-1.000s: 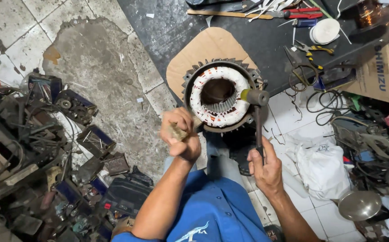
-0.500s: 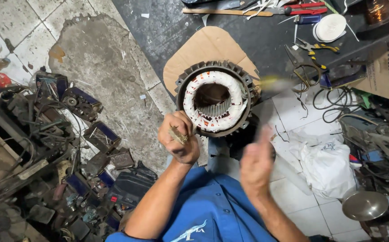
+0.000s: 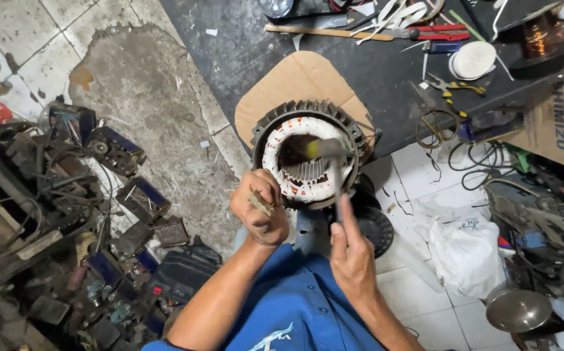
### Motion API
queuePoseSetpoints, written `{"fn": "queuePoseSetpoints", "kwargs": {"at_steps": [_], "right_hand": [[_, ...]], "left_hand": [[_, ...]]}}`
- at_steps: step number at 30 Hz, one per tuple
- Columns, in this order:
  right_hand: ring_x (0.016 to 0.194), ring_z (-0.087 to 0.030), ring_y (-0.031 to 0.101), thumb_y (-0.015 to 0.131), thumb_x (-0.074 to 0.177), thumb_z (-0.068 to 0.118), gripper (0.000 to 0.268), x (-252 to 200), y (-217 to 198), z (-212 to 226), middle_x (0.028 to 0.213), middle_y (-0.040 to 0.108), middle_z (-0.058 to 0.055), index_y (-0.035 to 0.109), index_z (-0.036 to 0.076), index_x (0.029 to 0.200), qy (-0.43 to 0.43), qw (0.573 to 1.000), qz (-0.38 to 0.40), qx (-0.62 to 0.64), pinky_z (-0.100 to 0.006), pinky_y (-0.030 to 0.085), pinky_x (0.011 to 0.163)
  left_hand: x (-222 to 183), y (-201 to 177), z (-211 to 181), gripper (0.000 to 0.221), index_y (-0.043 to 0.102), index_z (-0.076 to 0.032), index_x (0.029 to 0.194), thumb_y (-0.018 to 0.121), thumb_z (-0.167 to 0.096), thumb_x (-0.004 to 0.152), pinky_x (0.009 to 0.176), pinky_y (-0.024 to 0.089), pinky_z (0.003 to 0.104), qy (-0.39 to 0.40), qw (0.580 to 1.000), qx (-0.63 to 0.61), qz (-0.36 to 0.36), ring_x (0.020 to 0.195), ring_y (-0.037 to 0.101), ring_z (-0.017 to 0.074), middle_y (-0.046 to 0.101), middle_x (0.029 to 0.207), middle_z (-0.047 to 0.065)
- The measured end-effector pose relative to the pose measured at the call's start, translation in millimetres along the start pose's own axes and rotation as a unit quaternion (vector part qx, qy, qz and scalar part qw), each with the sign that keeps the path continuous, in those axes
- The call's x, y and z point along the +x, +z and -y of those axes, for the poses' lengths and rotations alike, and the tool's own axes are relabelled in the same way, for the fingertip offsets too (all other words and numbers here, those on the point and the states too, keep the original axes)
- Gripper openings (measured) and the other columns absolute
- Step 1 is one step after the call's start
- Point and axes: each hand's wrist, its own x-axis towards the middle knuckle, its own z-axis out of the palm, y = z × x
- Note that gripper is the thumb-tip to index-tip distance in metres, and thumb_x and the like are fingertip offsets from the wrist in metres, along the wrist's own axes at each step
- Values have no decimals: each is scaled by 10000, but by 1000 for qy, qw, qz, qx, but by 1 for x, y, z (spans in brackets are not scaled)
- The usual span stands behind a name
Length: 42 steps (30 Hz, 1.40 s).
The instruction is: Repairing an electric motor by shaping internal coils with a hammer and trimming wires with scissors.
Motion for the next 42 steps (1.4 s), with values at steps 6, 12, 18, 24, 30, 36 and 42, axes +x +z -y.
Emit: {"fn": "queuePoseSetpoints", "kwargs": {"at_steps": [6,12,18,24,30,36,42], "right_hand": [[840,-346,741,449,1006,278,615,16,0,26,947,782,-141,350,299,1612,95,981,163,-37,-368,504,733],[1110,-394,731,447,1002,311,650,18,1,14,1245,711,-235,268,268,1626,99,980,166,-42,-348,578,1004],[397,-159,497,479,1031,154,625,5,11,9,514,549,-19,285,107,1623,-8,986,147,-75,-333,433,400],[483,-267,680,454,1029,181,676,16,12,14,889,777,-203,173,168,1644,44,975,205,-75,-345,640,461],[979,-377,774,472,1072,118,531,7,14,2,1432,599,-273,314,19,1569,-157,982,-84,-68,-382,696,679],[969,-465,715,497,1008,222,577,9,4,-2,1264,719,-212,391,195,1574,-11,994,104,-23,-519,571,732],[726,-361,781,471,1024,225,607,27,2,0,1056,788,-186,299,190,1604,1,987,163,-1,-457,680,666]], "left_hand": [[6,0,-12,656,437,-151,702,522,-733,993,483,315,258,-13,1000,6,12,512,376,116,410,577,15],[1,-1,-5,668,456,-151,648,557,-721,980,479,323,259,-4,1000,-17,-2,514,416,130,420,575,17],[2,-6,-9,645,487,-148,695,623,-729,941,474,323,231,-23,999,-47,7,529,412,110,435,586,4],[6,-1,-13,656,435,-162,689,536,-748,966,543,313,293,-15,1000,-26,8,528,372,128,390,606,-6],[8,0,-9,682,424,-169,665,519,-784,946,537,310,298,-10,1000,-9,-11,511,347,126,380,591,-4],[7,-5,-7,711,388,-168,569,529,-743,962,476,307,291,18,1000,-11,-3,466,362,124,344,539,-19],[14,4,-9,677,452,-166,652,575,-786,895,464,292,286,-16,999,-28,-7,442,326,116,383,559,-20]]}}
